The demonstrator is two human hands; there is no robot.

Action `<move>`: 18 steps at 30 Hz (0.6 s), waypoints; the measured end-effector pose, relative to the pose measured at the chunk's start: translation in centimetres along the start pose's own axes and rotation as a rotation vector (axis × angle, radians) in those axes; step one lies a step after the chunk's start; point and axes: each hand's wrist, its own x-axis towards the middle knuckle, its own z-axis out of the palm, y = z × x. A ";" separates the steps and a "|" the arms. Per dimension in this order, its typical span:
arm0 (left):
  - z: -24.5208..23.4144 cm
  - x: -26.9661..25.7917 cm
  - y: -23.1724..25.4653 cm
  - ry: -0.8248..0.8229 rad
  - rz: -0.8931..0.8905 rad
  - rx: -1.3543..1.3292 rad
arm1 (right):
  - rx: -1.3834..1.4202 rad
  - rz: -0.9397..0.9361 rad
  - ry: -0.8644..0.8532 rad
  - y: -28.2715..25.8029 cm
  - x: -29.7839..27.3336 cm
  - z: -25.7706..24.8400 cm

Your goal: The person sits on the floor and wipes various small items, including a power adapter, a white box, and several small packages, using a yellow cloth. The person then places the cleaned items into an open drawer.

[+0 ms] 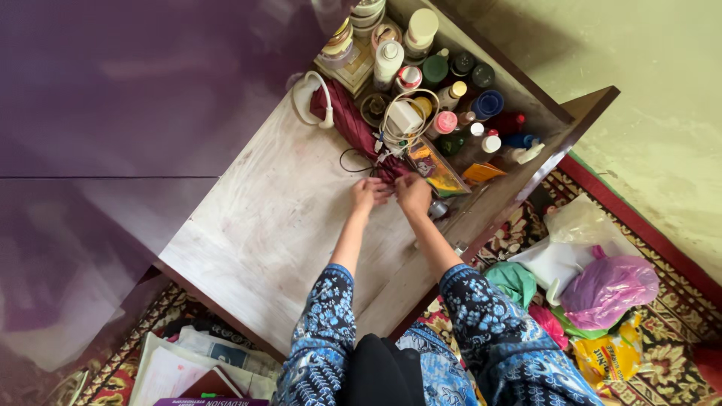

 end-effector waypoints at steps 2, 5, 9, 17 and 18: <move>1.5 0.2 -0.6 0.186 0.095 0.135 | -0.105 -0.128 0.107 -1.6 -0.9 -1.6; 2.1 0.3 -0.1 0.547 0.366 0.769 | -0.313 -0.272 0.129 -3.4 -1.9 -2.8; 2.9 0.1 1.3 0.510 0.332 1.018 | -0.497 -0.459 0.085 -3.9 -1.4 -1.7; 6.6 -3.5 3.6 0.113 0.197 0.051 | -0.153 -0.529 0.181 -6.5 -1.2 -6.8; 7.5 -3.7 3.6 0.041 0.158 -0.075 | -0.095 -0.534 0.208 -7.3 -1.7 -8.1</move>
